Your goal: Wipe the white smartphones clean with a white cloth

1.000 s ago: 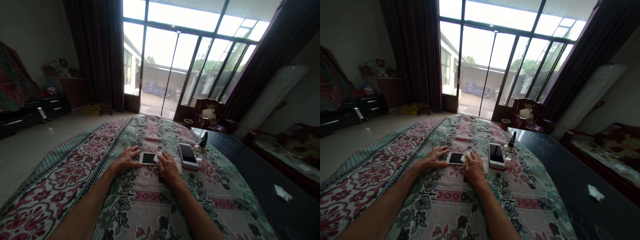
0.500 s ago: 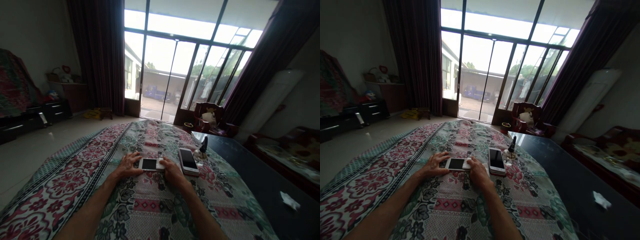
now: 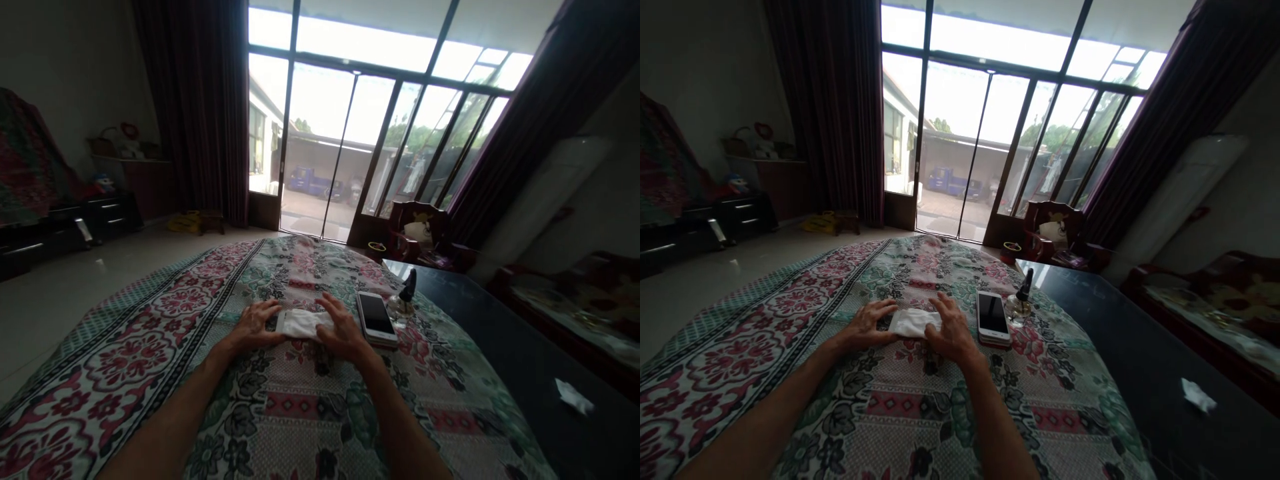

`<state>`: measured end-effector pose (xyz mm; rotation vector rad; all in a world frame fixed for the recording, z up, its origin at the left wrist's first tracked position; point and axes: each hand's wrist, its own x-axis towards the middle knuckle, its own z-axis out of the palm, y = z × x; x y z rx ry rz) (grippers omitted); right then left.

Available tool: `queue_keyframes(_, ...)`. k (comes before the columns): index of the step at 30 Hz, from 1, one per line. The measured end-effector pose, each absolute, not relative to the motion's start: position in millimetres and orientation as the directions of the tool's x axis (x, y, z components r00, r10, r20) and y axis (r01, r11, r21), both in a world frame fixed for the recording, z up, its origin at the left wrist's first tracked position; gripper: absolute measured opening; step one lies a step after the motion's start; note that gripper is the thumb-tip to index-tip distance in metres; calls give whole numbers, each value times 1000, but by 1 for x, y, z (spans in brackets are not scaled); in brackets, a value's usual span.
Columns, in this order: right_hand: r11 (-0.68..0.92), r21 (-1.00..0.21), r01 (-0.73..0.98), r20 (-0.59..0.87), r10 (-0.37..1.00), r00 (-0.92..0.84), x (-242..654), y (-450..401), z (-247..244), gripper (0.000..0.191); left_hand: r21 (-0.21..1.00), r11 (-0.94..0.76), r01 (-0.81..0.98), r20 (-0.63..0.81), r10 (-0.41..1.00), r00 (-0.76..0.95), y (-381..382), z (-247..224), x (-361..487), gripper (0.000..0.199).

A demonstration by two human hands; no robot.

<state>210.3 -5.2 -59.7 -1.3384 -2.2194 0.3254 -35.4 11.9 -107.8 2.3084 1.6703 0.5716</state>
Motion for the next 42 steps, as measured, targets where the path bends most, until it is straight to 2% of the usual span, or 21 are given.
queue_keyframes(3, 329, -454, 828, 360, 918, -168, 216, 1, -63, 48, 430, -320, 844, 181, 947, 267, 11, -107, -37, 77)
queue_keyframes(6, 197, -422, 885, 290, 954, -74, 214, 2, -69, 41, 455, -336, 825, 197, 941, 275, 9, -106, -39, 78)
queue_keyframes(10, 72, -386, 920, 193, 981, 5, 211, 1, -76, 41, 480, -371, 795, 236, 927, 291, 7, -105, -34, 70)
queue_keyframes(13, 80, -396, 915, 185, 983, -6, 213, 3, -78, 43, 482, -363, 797, 263, 928, 263, 7, -106, -26, 61)
queue_keyframes(17, 71, -488, 870, 171, 985, 16, 213, 6, -73, 49, 488, -355, 797, 277, 929, 244, 9, -111, -21, 57)
queue_keyframes(20, 102, -565, 819, 249, 967, 51, 210, 8, -67, 49, 507, -347, 789, 289, 931, 224, 10, -113, -21, 55)
queue_keyframes(25, 215, -703, 678, 355, 932, 72, 200, 10, -64, 36, 567, -376, 733, 343, 917, 204, 11, -110, -22, 52)
queue_keyframes(29, 336, -725, 601, 453, 890, 48, 195, 13, -73, 29, 662, -340, 667, 387, 918, 85, 13, -108, -23, 33)
queue_keyframes(33, 390, -677, 625, 526, 850, 39, 196, 16, -83, 35, 681, -330, 653, 403, 914, 41, 17, -110, -23, 23)
queue_keyframes(35, 458, -603, 653, 613, 790, 11, 196, 15, -84, 45, 663, -330, 672, 412, 910, 41, 18, -112, -23, 21)
queue_keyframes(37, 562, -490, 666, 682, 723, -109, 194, 11, -84, 49, 636, -336, 695, 428, 903, 46, 18, -113, -22, 20)
queue_keyframes(39, 628, -389, 674, 669, 696, -263, 190, 5, -84, 45, 604, -349, 717, 442, 895, 63, 19, -115, -21, 21)
queue_keyframes(42, 611, -313, 727, 548, 741, -387, 186, -2, -88, 37, 557, -355, 751, 441, 893, 96, 19, -117, -23, 27)
